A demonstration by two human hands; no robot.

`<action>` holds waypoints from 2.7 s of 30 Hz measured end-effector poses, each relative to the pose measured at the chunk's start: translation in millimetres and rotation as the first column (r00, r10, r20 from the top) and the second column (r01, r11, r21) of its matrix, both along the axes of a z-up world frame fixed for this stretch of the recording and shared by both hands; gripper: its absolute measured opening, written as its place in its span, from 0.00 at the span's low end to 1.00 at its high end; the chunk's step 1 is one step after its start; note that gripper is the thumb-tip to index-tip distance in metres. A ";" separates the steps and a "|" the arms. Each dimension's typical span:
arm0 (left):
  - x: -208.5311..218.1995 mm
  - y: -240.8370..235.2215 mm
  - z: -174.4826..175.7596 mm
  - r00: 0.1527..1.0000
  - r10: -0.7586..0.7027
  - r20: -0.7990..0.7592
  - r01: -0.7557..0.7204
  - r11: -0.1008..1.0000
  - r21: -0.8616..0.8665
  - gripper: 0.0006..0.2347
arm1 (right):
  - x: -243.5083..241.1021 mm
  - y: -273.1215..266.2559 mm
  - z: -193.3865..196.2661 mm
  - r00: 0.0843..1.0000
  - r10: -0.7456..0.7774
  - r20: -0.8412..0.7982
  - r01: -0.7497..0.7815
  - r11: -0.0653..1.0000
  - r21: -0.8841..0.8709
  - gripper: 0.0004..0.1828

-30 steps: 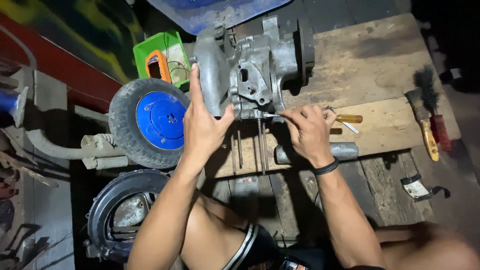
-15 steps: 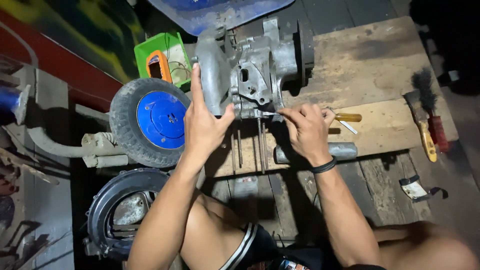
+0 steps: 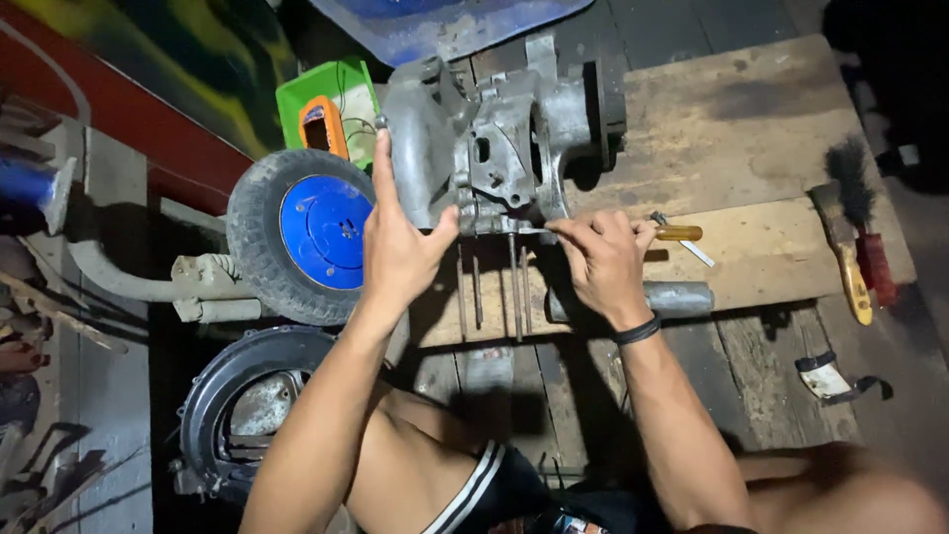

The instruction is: Cleaning and scraping residue from a motorcycle engine casing using hand tools.

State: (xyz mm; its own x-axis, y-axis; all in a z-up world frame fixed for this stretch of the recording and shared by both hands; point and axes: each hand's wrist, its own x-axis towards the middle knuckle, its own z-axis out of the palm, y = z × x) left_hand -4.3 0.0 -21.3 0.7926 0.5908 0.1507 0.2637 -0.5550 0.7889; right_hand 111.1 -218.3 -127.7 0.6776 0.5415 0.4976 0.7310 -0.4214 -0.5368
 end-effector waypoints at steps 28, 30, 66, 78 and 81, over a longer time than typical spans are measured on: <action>-3.8 3.1 5.6 0.998 0.007 0.058 -0.004 0.999 -0.050 0.43 | -4.4 3.6 -4.2 0.991 -0.063 0.117 0.071 0.995 -0.071 0.06; -7.0 5.3 6.6 1.000 0.005 0.023 -0.005 1.000 -0.015 0.44 | -7.1 4.8 2.3 0.994 -0.043 0.103 0.050 0.997 -0.062 0.06; -5.7 4.2 5.1 1.000 0.008 0.030 -0.008 1.000 -0.006 0.44 | -9.6 13.8 -26.0 0.987 -0.025 -0.160 0.035 0.998 0.057 0.09; 1.3 3.7 -6.5 1.000 -0.009 -0.010 0.009 1.000 -0.002 0.44 | -14.3 -3.7 -8.3 0.992 -0.106 -0.071 0.107 0.994 0.006 0.07; 4.5 3.2 -8.2 0.999 -0.027 0.030 0.028 1.000 -0.009 0.43 | -14.7 -1.6 -10.7 0.993 -0.120 0.007 0.120 0.993 0.008 0.07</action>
State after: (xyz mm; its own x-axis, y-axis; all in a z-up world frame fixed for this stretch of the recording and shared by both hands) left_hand 0.2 3.2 -29.5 0.8037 0.5703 0.1696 0.2243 -0.5545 0.8014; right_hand 96.4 -219.9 -138.5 0.7340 0.4522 0.5066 0.6790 -0.5024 -0.5354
